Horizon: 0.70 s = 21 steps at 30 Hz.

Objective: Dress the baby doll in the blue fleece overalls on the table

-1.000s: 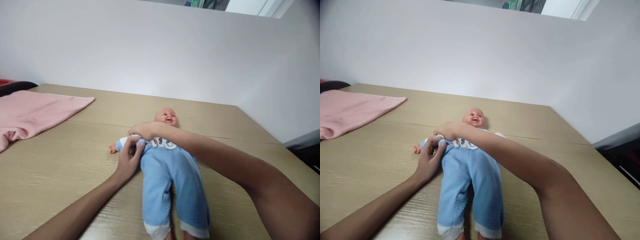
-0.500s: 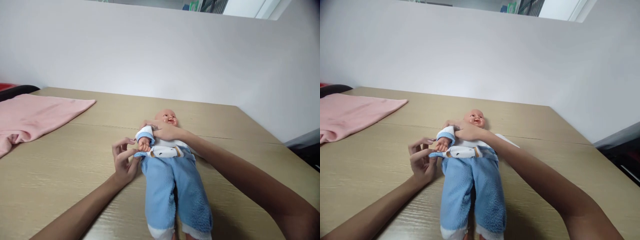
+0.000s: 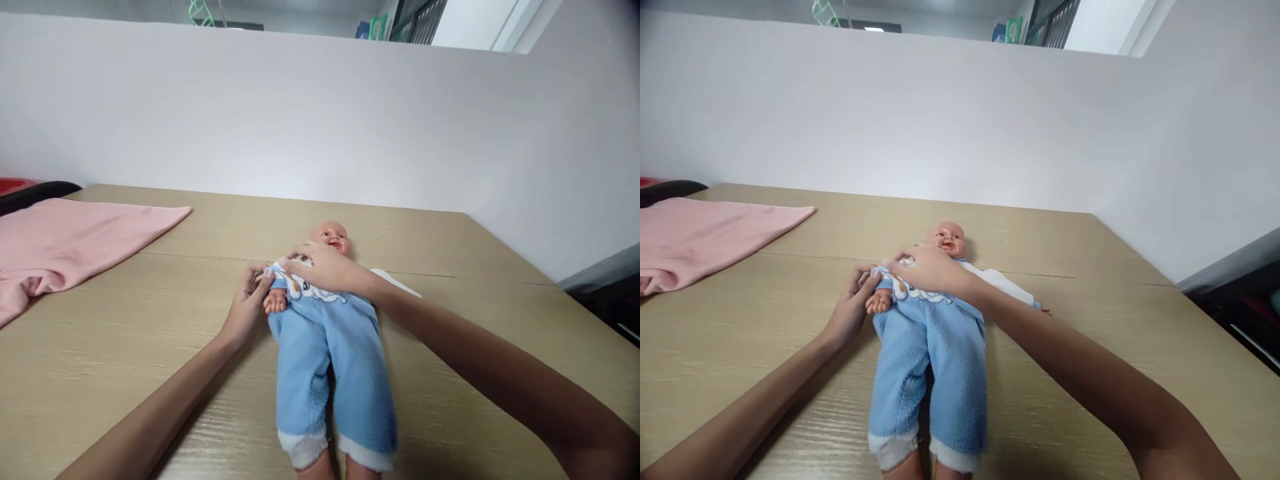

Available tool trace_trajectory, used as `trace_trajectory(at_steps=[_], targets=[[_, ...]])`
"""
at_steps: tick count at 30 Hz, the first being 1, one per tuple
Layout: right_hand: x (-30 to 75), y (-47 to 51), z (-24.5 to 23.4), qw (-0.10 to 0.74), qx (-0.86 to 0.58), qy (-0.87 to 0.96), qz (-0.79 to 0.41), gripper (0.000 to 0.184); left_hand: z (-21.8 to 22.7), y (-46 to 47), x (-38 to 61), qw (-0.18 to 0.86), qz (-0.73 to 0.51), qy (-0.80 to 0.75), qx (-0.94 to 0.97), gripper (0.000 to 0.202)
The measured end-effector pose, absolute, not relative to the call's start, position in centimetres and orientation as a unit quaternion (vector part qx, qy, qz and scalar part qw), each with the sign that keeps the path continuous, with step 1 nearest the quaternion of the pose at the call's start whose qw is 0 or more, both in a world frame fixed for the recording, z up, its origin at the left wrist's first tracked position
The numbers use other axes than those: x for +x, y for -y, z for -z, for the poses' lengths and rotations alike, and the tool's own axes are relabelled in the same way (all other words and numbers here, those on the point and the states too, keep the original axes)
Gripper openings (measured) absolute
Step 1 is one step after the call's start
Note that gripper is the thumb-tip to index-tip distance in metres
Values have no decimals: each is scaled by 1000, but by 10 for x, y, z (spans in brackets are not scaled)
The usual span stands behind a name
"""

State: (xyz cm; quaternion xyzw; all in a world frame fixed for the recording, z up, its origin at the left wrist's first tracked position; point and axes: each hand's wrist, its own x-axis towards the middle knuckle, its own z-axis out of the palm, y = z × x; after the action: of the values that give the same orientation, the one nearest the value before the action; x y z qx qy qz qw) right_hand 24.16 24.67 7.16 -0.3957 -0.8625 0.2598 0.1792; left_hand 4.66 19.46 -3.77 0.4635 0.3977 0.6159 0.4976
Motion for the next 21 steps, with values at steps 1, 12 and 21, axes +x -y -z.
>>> trace_trajectory(at_steps=[1, 12, 21], targets=[[243, -238, -72, 179, -425, 858, -228, 36, 41, -197, 46, 521, -605, -397, 453, 40], [252, -234, -35, 260, -470, 802, -261, 18, 51, -208, 49, 584, -563, -396, 431, 48], [252, -232, -32, 267, -505, 802, -174, 18, 49, -249, 66, 660, -504, -363, 423, 51]])
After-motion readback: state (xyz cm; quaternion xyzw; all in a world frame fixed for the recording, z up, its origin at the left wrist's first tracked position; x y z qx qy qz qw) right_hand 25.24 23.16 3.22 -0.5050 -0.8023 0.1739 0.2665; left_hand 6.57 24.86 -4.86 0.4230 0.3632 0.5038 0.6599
